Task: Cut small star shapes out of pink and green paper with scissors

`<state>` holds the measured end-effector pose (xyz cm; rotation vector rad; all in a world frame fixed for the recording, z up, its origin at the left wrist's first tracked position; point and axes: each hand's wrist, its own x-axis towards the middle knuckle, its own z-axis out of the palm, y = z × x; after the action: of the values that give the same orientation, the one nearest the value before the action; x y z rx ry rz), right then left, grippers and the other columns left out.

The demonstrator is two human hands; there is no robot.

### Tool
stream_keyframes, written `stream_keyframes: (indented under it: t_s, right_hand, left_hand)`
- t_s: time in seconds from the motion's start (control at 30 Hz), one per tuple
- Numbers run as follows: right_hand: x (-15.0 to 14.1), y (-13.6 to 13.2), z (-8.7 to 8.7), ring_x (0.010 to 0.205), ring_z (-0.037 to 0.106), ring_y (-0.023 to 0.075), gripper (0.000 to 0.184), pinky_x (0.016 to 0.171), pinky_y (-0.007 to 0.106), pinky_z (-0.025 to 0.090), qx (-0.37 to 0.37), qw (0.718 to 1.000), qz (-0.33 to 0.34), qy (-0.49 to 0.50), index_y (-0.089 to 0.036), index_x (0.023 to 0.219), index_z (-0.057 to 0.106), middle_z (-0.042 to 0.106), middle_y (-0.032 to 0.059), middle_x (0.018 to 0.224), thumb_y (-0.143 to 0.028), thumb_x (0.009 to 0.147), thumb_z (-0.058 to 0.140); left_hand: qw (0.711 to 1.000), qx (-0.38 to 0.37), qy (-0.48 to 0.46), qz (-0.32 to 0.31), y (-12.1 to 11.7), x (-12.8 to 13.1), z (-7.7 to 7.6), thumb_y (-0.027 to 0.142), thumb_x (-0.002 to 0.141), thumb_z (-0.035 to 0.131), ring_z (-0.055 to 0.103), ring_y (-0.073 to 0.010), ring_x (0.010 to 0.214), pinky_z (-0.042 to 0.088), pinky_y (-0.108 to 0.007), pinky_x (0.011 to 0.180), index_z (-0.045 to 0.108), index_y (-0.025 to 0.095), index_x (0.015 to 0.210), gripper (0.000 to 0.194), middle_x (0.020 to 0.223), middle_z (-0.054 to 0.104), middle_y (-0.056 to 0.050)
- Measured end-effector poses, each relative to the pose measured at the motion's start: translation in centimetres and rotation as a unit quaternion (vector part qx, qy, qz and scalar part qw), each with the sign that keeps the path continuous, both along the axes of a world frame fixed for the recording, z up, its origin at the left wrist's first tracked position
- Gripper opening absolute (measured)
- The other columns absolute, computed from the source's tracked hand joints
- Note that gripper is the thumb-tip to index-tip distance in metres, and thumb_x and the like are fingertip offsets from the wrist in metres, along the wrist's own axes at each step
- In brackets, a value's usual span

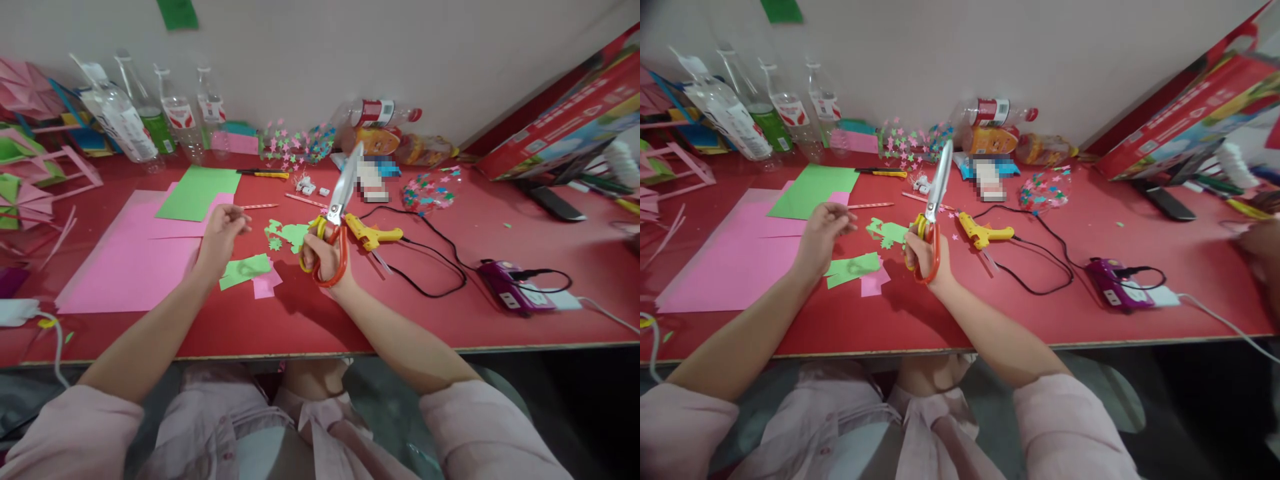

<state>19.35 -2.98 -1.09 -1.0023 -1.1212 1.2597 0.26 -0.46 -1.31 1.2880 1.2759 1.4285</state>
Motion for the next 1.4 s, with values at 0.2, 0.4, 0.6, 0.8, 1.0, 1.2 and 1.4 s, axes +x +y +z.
stream_keyframes:
  t_s: [0.2, 0.4, 0.6, 0.8, 1.0, 1.2, 1.4]
  right_hand:
    - [-0.5, -0.3, -0.5, 0.034, 0.039, 0.0101, 0.027, 0.042, 0.026, 0.039, -0.008, 1.0, 0.009, -0.005, -0.024, 0.059, 0.045, 0.041, -0.0071, 0.036, -0.036, 0.077, 0.06]
    - [-0.6, -1.0, -0.7, 0.037, 0.043, 0.011, 0.03, 0.043, 0.027, 0.038, -0.004, 0.996, 0.035, -0.085, -0.024, 0.06, 0.044, 0.044, -0.0061, 0.039, -0.039, 0.08, 0.061]
    - [-0.6, -1.5, 0.1, 0.038, 0.044, 0.0105, 0.029, 0.046, 0.027, 0.039, 0.005, 0.989, 0.032, -0.143, -0.024, 0.06, 0.046, 0.045, -0.0064, 0.04, -0.035, 0.081, 0.062]
    - [0.7, -0.9, 0.6, 0.04, 0.041, 0.0106, 0.045, 0.049, 0.028, 0.037, 0.039, 0.977, 0.064, -0.198, -0.023, 0.056, 0.045, 0.042, -0.0053, 0.041, -0.057, 0.082, 0.06]
    - [1.5, -0.4, 1.4, 0.051, 0.043, 0.0131, 0.047, 0.051, 0.028, 0.032, 0.01, 0.918, 0.128, -0.376, -0.021, 0.065, 0.051, 0.047, -0.0025, 0.055, -0.066, 0.072, 0.065]
    - [1.3, -0.6, 1.9, 0.056, 0.042, 0.0145, 0.05, 0.056, 0.029, 0.032, 0.006, 0.856, 0.163, -0.491, -0.021, 0.069, 0.051, 0.046, -0.0018, 0.058, -0.069, 0.079, 0.053]
    - [1.4, -0.7, 1.9, 0.057, 0.044, 0.0152, 0.055, 0.056, 0.029, 0.033, 0.01, 0.843, 0.188, -0.504, -0.021, 0.069, 0.05, 0.047, -0.0004, 0.06, -0.075, 0.079, 0.048]
  left_hand:
    - [0.948, -0.11, 0.077, -0.287, -1.4, 1.9, -0.6, 0.04, 0.07, 0.07, 0.059, -0.0108, 0.063, 0.05, -0.025, 0.063, 0.064, 0.016, 0.074, 0.025, 0.068, 0.066, 0.0]
    - [0.973, -0.092, 0.009, -0.21, -2.2, 2.8, -0.1, 0.043, 0.07, 0.07, 0.058, -0.01, 0.055, 0.049, -0.025, 0.058, 0.063, 0.015, 0.066, 0.029, 0.059, 0.063, 0.0]
    - [0.963, -0.13, -0.076, -0.225, -2.1, 2.8, 0.1, 0.037, 0.065, 0.073, 0.063, -0.0116, 0.053, 0.054, -0.027, 0.058, 0.062, 0.015, 0.069, 0.025, 0.059, 0.067, 0.0]
    - [0.974, -0.107, -0.093, -0.179, -1.8, 2.0, 0.9, 0.029, 0.074, 0.064, 0.067, -0.0121, 0.053, 0.055, -0.026, 0.056, 0.054, 0.017, 0.076, 0.015, 0.063, 0.068, 0.001]
    - [0.99, -0.042, -0.103, -0.091, -0.8, -0.4, 2.4, 0.02, 0.074, 0.061, 0.058, -0.0062, 0.044, 0.047, -0.02, 0.048, 0.051, 0.018, 0.072, 0.01, 0.058, 0.066, 0.004]
    - [0.991, -0.023, -0.116, -0.059, -0.6, -0.8, 2.9, 0.021, 0.075, 0.064, 0.057, -0.0052, 0.043, 0.044, -0.018, 0.046, 0.052, 0.018, 0.071, 0.013, 0.06, 0.067, 0.003]
    - [0.994, -0.005, -0.093, -0.05, -0.6, -0.7, 3.0, 0.02, 0.078, 0.062, 0.055, -0.0047, 0.04, 0.044, -0.018, 0.045, 0.053, 0.018, 0.072, 0.011, 0.057, 0.065, 0.004]
